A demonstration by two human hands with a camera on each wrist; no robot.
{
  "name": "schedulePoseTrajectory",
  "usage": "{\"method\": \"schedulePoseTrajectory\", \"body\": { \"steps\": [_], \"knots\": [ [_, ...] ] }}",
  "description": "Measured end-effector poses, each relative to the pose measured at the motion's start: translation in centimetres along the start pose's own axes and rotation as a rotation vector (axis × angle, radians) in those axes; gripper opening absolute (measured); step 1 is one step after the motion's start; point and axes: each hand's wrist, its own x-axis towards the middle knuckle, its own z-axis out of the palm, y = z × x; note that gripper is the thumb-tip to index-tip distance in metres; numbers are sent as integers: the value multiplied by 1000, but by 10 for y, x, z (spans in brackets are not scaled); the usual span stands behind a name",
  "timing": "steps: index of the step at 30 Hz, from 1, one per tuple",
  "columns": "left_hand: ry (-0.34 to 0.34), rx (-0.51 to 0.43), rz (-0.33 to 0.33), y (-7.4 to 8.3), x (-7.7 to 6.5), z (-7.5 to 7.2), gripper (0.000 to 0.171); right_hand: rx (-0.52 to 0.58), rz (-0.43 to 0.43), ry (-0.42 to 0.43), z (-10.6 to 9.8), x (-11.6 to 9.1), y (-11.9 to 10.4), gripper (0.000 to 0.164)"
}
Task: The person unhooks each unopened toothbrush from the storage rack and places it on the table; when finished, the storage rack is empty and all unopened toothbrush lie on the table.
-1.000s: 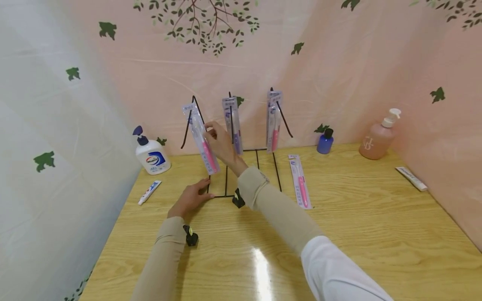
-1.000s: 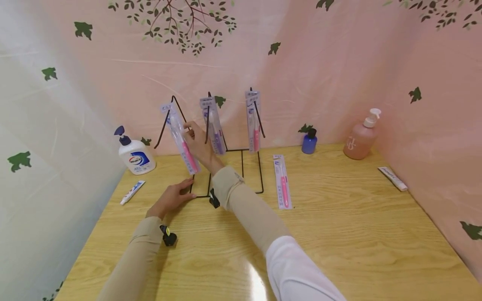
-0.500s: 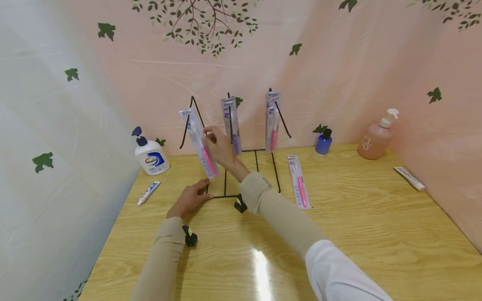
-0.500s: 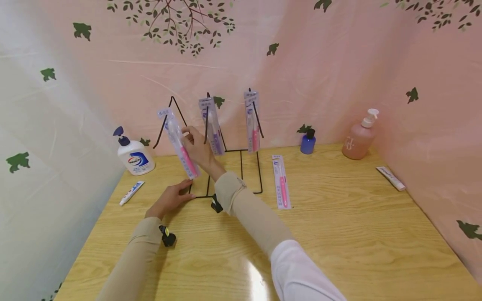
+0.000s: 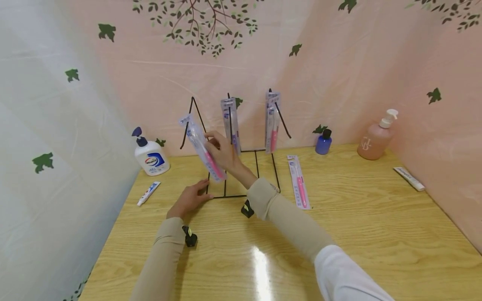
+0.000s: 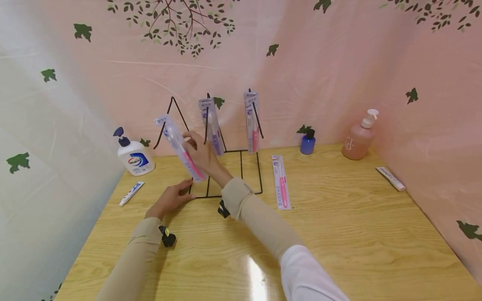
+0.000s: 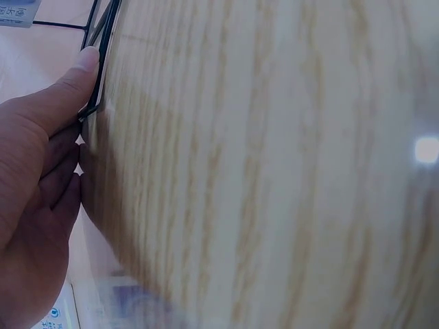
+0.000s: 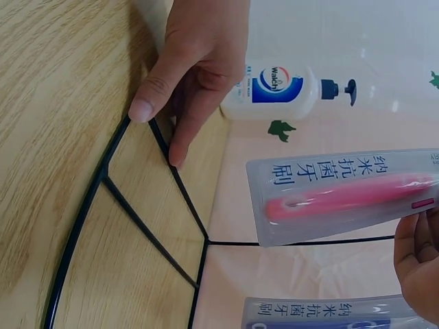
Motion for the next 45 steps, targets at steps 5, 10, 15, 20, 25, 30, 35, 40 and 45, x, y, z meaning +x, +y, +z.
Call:
{"method": "schedulePoseTrajectory", "body": {
  "steps": [5,10,15,20,25,30,35,40,45],
  "knots": [
    [2,-9,-1,-1,1,1,64,-40,10,-22,-5,-7,0,29],
    [-4,-20,-5,1,0,1,64,-91,-7,-32,-8,-12,-1,28],
    [-7,-22,-10,1,0,0,65,-105,-18,-43,-10,-16,-5,28],
    [-4,-24,-9,1,1,0,64,-97,-20,-59,-12,-21,-7,27],
    [-4,-14,-15,1,1,1,64,-79,-47,-74,-13,-24,-8,27],
    [-2,-10,-28,0,2,2,64,-104,-66,-85,-14,-28,-11,26],
    [-5,-8,-36,0,2,2,65,-95,-74,-103,-14,-33,-13,25],
    [-7,1,-41,1,1,1,65,-78,-84,-123,-13,-39,-14,24],
    [6,20,-29,1,1,1,64,-67,-73,-133,-12,-43,-16,26]
  ]
}}
